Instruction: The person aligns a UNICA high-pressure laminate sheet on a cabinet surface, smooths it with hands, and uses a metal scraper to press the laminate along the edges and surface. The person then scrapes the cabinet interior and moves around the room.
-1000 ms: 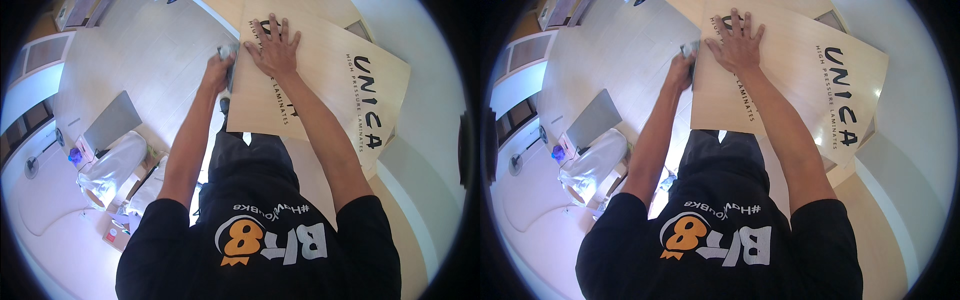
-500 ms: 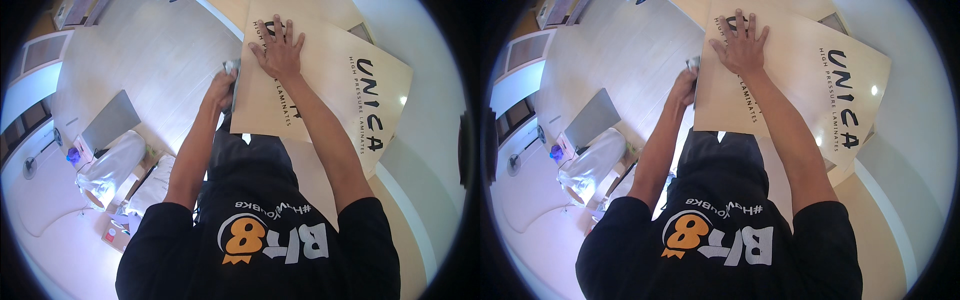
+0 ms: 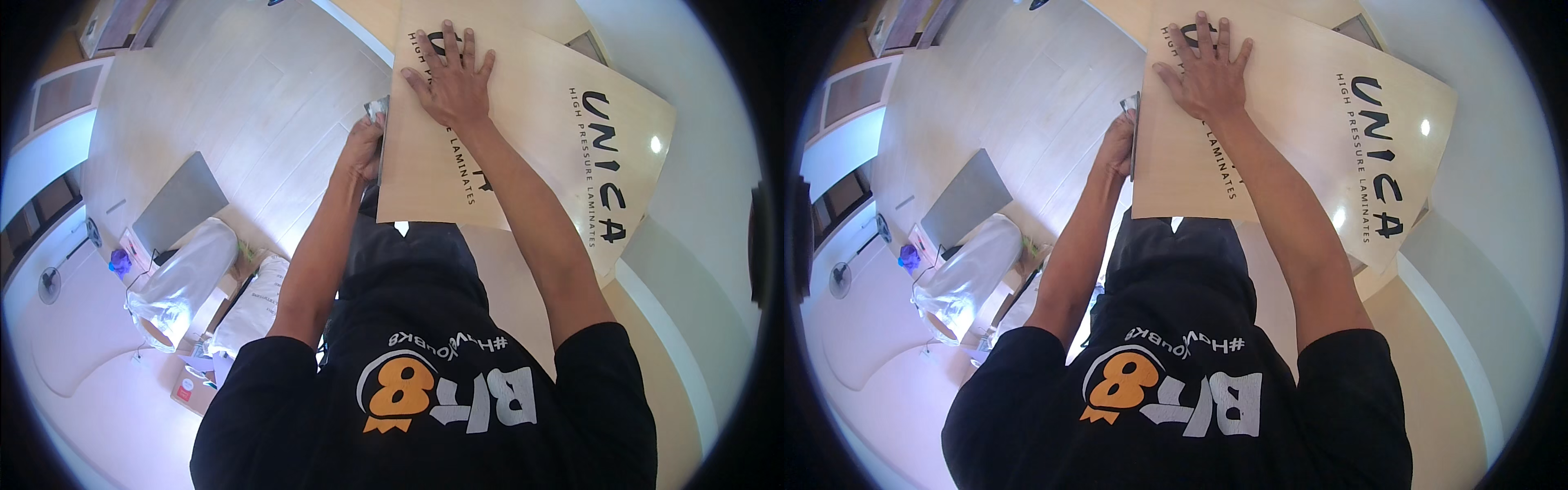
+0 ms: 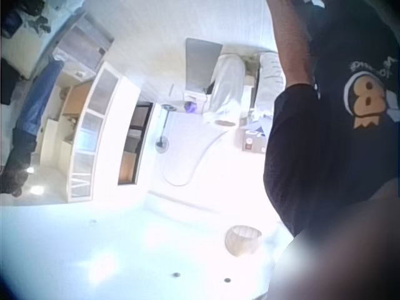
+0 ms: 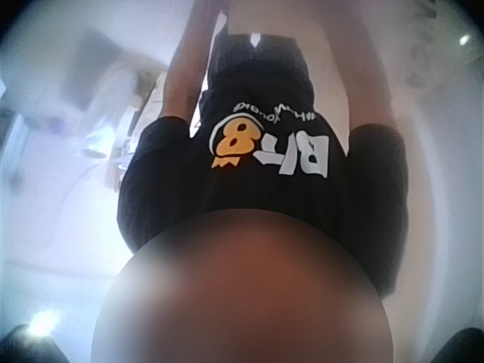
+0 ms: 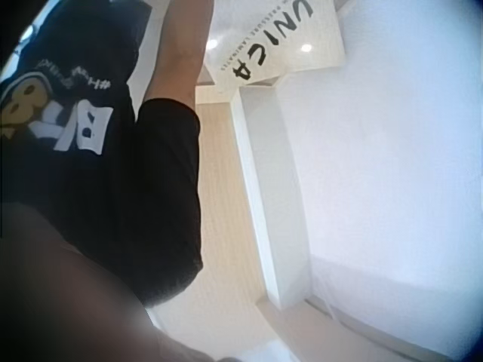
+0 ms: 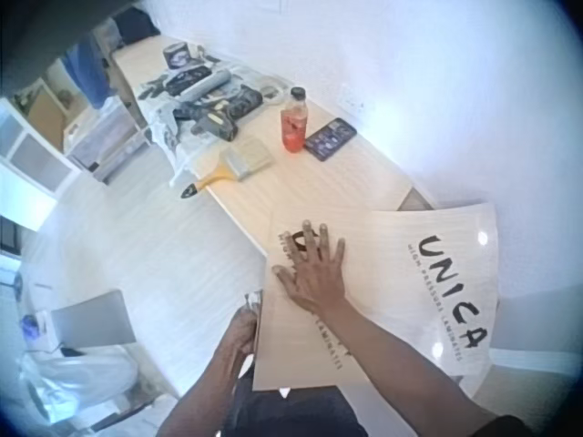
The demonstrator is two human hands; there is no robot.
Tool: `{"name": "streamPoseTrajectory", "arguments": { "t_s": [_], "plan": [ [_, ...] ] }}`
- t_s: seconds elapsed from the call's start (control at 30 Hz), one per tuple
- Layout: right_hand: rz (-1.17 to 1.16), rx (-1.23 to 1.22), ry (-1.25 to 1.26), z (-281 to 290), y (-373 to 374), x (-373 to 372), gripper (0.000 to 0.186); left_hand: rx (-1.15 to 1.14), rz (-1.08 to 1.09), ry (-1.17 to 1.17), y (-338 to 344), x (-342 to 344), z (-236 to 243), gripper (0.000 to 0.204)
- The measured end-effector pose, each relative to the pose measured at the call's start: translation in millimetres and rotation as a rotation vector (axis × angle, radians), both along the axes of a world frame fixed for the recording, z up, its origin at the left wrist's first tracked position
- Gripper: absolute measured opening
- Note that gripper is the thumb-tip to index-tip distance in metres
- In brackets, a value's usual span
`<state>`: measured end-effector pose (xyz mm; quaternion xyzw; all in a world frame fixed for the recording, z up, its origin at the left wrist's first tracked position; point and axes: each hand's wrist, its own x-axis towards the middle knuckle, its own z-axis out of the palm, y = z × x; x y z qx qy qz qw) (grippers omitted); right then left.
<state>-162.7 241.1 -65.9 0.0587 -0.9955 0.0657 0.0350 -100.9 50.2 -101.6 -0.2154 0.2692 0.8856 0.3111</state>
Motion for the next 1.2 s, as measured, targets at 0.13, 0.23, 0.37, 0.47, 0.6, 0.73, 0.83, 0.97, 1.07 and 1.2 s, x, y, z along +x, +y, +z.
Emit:
{"name": "streamPoseTrajectory", "arguments": {
  "t_s": [0.13, 0.23, 0.37, 0.47, 0.6, 0.73, 0.83, 0.97, 1.07, 1.2],
  "plan": [
    [-0.004, -0.018, 0.026, 2.0, -1.1, 2.0, 0.072, -0.129, -0.036, 0.202, 8.2, -55.3, -11.2, 0.039],
    [-0.009, 0.020, 0.007, 2.4, 0.1, -0.1, 0.071, -0.169, -0.059, 0.133, 9.4, -60.7, -13.2, 0.042],
    [0.002, 0.032, -0.015, -0.3, -0.7, 1.6, 0.072, -0.117, -0.010, 0.028, -7.4, 5.5, 2.9, 0.045],
    [0.013, 0.034, -0.022, -3.7, -2.3, 6.7, 0.072, -0.123, -0.032, 0.058, -10.5, 4.5, 3.2, 0.042],
    [0.012, 0.000, 0.017, -4.6, -0.9, 6.5, 0.072, -0.113, -0.039, 0.130, 6.4, -74.2, -18.5, 0.033],
    [0.021, 0.009, 0.021, -1.5, -0.2, 5.0, 0.072, -0.156, -0.057, 0.006, 0.1, -39.6, -16.3, 0.029],
    [0.010, 0.010, 0.004, 0.7, -1.5, 5.2, 0.072, -0.053, -0.039, 0.061, -9.8, 9.9, -4.3, 0.032],
    [0.005, 0.016, -0.020, 0.9, -2.4, 6.1, 0.070, -0.185, -0.096, 0.115, -2.0, -42.5, -13.7, 0.035],
    [-0.001, 0.009, -0.007, -1.3, -0.6, 5.1, 0.071, -0.005, -0.091, 0.237, 7.0, -89.8, -29.3, 0.035],
    [0.005, 0.015, -0.006, -0.5, 0.2, 7.2, 0.071, -0.316, -0.104, 0.075, -3.8, -18.6, -17.1, 0.041]
  ]
}}
